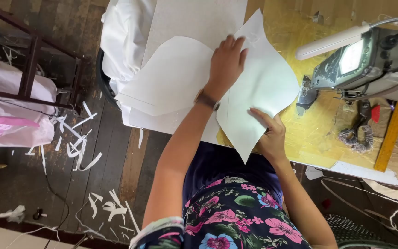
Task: The person is aligning paper patterns on white fabric, using a ruler and pencil to mark lines, and folding the materials on a work table next to a sewing machine.
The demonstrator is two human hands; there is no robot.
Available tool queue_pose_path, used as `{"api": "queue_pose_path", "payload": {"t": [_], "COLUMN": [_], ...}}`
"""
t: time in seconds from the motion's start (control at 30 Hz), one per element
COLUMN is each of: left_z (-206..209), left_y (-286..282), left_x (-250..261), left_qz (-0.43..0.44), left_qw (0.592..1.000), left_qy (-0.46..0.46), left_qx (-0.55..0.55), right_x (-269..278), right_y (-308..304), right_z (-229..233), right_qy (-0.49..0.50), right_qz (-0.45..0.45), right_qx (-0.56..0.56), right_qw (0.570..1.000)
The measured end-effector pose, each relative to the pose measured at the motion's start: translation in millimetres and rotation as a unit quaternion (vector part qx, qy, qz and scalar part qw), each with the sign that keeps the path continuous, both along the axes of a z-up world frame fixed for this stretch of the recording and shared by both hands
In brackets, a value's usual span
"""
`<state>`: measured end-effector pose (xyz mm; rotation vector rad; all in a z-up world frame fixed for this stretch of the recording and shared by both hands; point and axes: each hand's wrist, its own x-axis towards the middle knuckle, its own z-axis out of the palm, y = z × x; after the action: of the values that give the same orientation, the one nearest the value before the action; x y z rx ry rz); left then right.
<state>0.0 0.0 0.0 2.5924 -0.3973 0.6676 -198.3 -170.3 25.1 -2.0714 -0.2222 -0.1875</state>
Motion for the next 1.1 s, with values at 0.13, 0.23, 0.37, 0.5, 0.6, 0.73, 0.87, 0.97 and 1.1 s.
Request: {"api": "queue_pose_path", "payload": {"t": [0.13,0.23,0.37,0.5,0.6,0.73,0.87,0.97,1.1], "left_z": [-36.5,-26.1,22.9,-17.1,24.8,1.5,14.0,37.1,46.5], "left_y": [-22.9,-20.5,30.2,143.9,196.6,236.2,202.0,159.9,110.8], "left_x": [54.3,60.3,28.8,-26.9,-131.6,-238.1,-267.3,-240.6,-197.0], "left_qz": [-0.005,-0.025,0.065,0.126,0.221,0.288,0.345,0.244,0.075], "left_qw": [0.996,0.995,0.957,0.916,0.923,0.915,0.903,0.948,0.992], "left_qy": [0.027,0.095,0.121,-0.015,-0.101,-0.106,-0.029,-0.028,0.085], "left_qx": [0.081,-0.035,-0.256,-0.381,-0.299,-0.261,-0.254,-0.203,-0.057], "right_x": [-0.5,-2.3,-2.1,-3.3,-3.1,-1.8,-3.0,-3.4,-7.2], "right_y": [-2.1,-4.6,-4.3,-3.9,-2.7,-6.9,-3.7,-2.9,-1.3], "right_z": [-3.3,-9.0,-6.3,-2.6,-7.4,-19.8,-14.6,-12.0,-5.5], "right_qy": [0.014,0.015,0.028,0.028,0.048,0.057,0.042,0.028,0.007], "right_qz": [-0.011,-0.014,-0.012,-0.003,-0.039,-0.041,-0.038,-0.039,-0.043], "right_qx": [0.012,0.017,0.019,0.02,0.081,0.083,0.066,0.063,0.069], "right_qw": [1.0,1.0,0.999,0.999,0.995,0.994,0.996,0.997,0.997]}}
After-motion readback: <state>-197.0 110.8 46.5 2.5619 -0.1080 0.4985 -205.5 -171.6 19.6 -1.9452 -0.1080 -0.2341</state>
